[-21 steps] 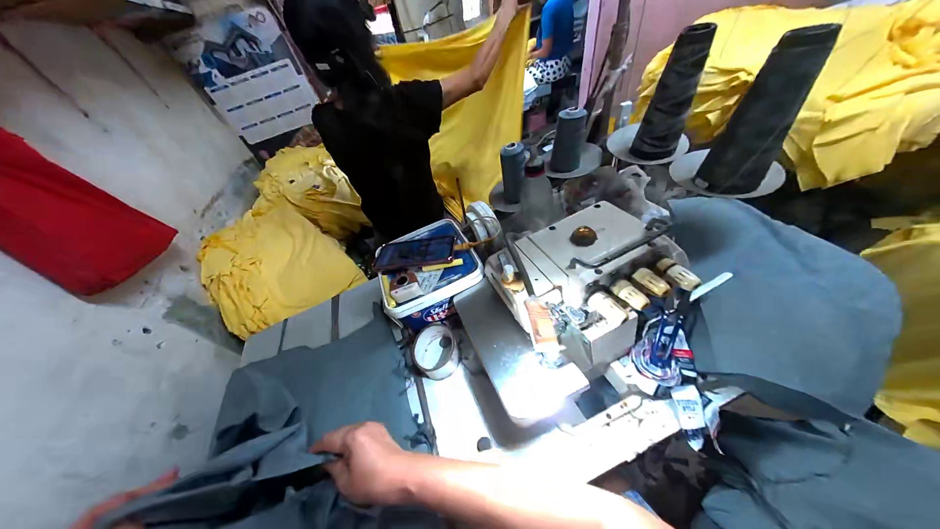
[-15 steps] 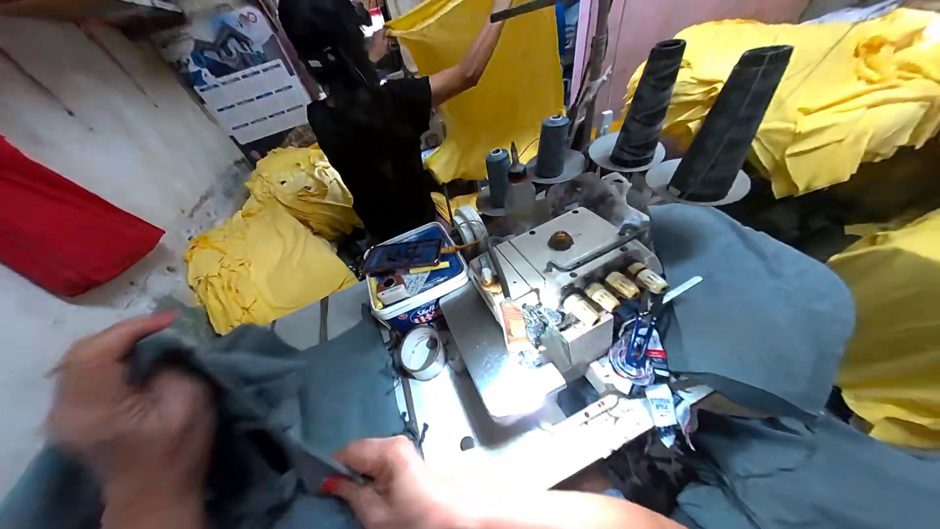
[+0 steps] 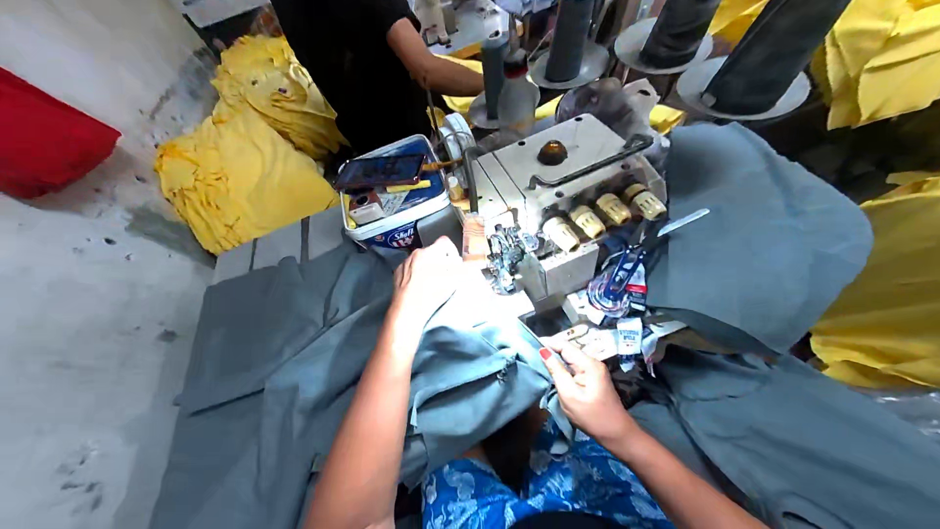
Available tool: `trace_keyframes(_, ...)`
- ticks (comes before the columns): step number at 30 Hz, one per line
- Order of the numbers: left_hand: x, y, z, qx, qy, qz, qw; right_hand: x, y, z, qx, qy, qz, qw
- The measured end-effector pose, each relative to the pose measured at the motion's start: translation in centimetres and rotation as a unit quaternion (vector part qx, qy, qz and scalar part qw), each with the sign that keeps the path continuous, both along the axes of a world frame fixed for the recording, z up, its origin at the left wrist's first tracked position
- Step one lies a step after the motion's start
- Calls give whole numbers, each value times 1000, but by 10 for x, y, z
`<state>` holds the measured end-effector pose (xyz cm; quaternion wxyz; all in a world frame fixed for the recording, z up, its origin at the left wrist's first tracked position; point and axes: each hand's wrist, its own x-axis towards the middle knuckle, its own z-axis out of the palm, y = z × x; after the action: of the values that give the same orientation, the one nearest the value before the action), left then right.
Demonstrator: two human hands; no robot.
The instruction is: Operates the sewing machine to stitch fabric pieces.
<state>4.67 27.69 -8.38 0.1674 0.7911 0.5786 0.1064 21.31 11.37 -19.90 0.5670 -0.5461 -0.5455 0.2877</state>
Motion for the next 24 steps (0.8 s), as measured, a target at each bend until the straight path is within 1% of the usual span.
trace_keyframes(2,0,0,-8,23,-1,-8,1000,0,3,-3,-11,-23,11,1000)
trace_keyframes(4,3,-4,-8,17,-1,-4,1000,6,10,3,-76,-25,80,994)
trace_keyframes(6,4,-7,-11,7,-3,-3,1000,12,24,12,-143,-12,166,976)
trace_keyframes(7,3,-9,-14,13,-9,-9,1000,13,31,16,-155,-2,198,968)
trace_keyframes(9,0,-13,-23,64,-39,-25,997,12,37,23,-146,19,220,964)
trace_keyframes(12,-1,-18,-36,147,-97,-54,983,6,31,28,-80,17,179,980)
trace_keyframes(14,-1,-18,-40,164,-92,-49,981,3,25,23,-36,-25,113,993)
trace_keyframes(16,1,-17,-40,143,-49,-25,988,3,21,13,-18,-48,56,997)
trace_keyframes(18,5,-14,-34,92,-13,3,996,2,17,8,-19,-52,6,998)
trace_keyframes(20,8,-11,-28,74,-10,17,997,3,13,8,-39,-36,1,999)
trace_keyframes(22,9,-10,-26,70,-33,12,997,6,14,9,-64,-12,33,997)
trace_keyframes(24,12,-9,-25,68,-48,10,996,8,15,8,-48,-6,38,998)
